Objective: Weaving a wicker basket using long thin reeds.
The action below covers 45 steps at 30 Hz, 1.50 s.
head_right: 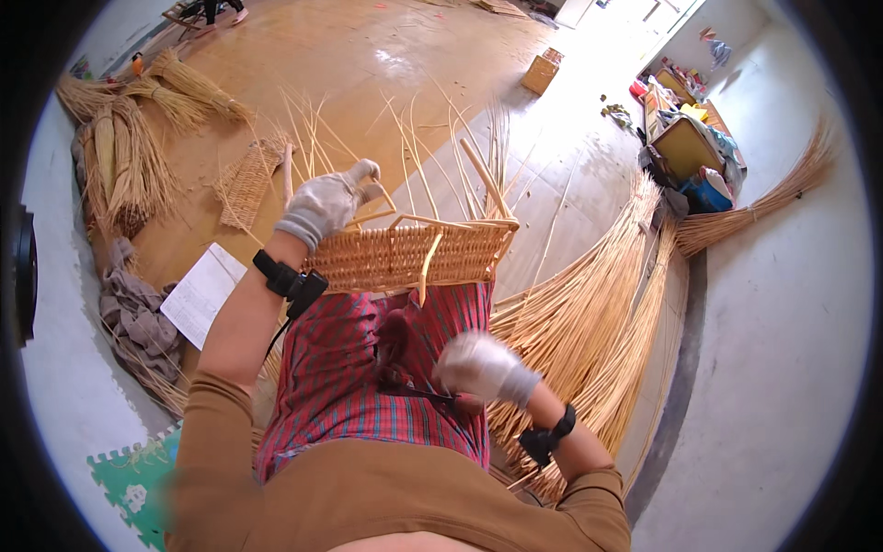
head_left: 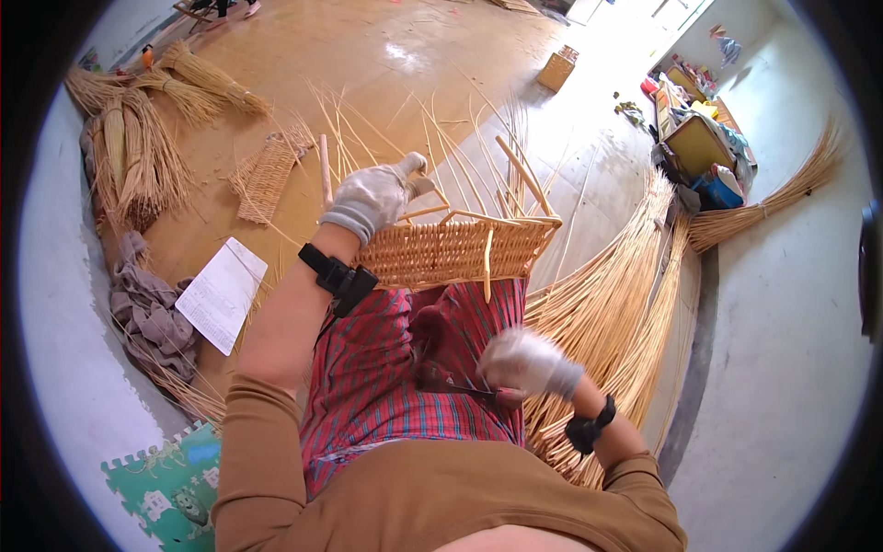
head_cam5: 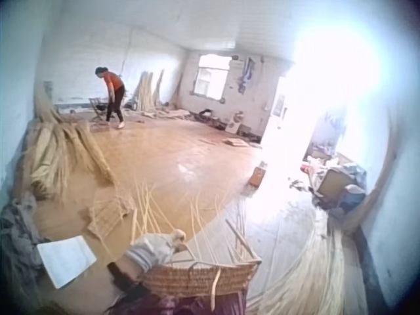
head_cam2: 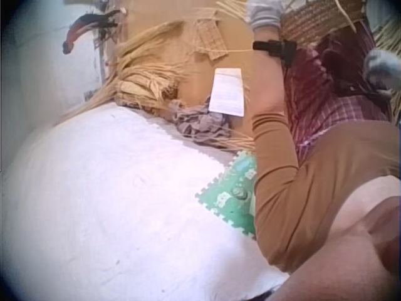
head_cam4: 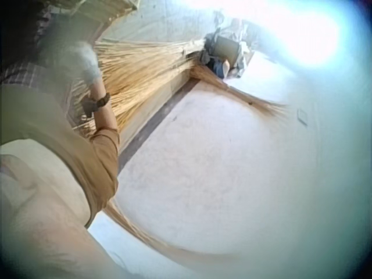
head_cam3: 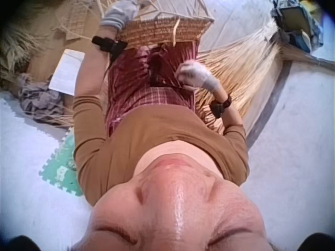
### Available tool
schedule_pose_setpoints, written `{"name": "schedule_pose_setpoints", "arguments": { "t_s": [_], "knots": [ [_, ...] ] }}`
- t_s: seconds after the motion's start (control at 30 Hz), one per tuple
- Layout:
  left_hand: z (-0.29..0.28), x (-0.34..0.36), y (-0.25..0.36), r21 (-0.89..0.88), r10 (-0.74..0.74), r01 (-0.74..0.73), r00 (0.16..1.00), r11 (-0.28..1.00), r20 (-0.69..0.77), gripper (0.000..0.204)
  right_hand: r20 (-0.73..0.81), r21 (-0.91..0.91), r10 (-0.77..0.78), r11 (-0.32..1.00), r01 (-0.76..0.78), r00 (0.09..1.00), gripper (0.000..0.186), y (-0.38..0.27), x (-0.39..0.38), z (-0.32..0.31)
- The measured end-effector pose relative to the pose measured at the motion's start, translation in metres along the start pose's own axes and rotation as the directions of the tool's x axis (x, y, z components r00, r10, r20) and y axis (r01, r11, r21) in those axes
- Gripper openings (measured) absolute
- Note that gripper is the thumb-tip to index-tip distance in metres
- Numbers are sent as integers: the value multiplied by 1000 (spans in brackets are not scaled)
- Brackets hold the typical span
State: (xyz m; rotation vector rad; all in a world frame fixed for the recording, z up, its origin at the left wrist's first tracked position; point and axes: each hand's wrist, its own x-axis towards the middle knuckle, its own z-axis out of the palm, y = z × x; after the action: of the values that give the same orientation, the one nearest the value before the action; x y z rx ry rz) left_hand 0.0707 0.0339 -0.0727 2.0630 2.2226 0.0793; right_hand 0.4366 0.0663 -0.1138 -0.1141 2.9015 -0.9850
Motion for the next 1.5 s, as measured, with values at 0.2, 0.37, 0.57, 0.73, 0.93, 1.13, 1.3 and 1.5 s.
{"name": "schedule_pose_setpoints", "arguments": {
  "t_s": [0.2,0.37,0.57,0.73,0.93,1.13,1.3,1.5],
  "knots": [
    [-7,-6,11,13,-8,9,1000,1000,-28,40,-746,-230,22,929,-289,666,13,12,81,-102],
    [-9,-17,16,-13,-13,13,998,1000,-66,37,-549,-250,29,948,-197,835,13,24,121,-107],
    [3,-12,14,-293,-190,136,968,946,-164,35,-622,-199,18,963,-180,783,12,28,133,-91],
    [1,-16,14,-167,-112,91,986,982,-123,28,-571,-178,90,957,-230,816,17,20,135,-90],
    [5,-14,12,-80,-55,47,993,996,-104,30,-343,-103,85,986,-128,936,22,22,131,-108],
    [16,-9,2,4,54,-54,988,999,-144,33,-527,-264,-11,952,-152,850,9,19,139,-88],
    [15,-4,5,-417,-147,107,987,903,-65,35,-711,-131,53,970,-206,701,10,17,139,-83],
    [2,1,13,-244,-162,185,980,952,111,32,-748,-155,51,956,-248,662,11,24,150,-84]
  ]
}}
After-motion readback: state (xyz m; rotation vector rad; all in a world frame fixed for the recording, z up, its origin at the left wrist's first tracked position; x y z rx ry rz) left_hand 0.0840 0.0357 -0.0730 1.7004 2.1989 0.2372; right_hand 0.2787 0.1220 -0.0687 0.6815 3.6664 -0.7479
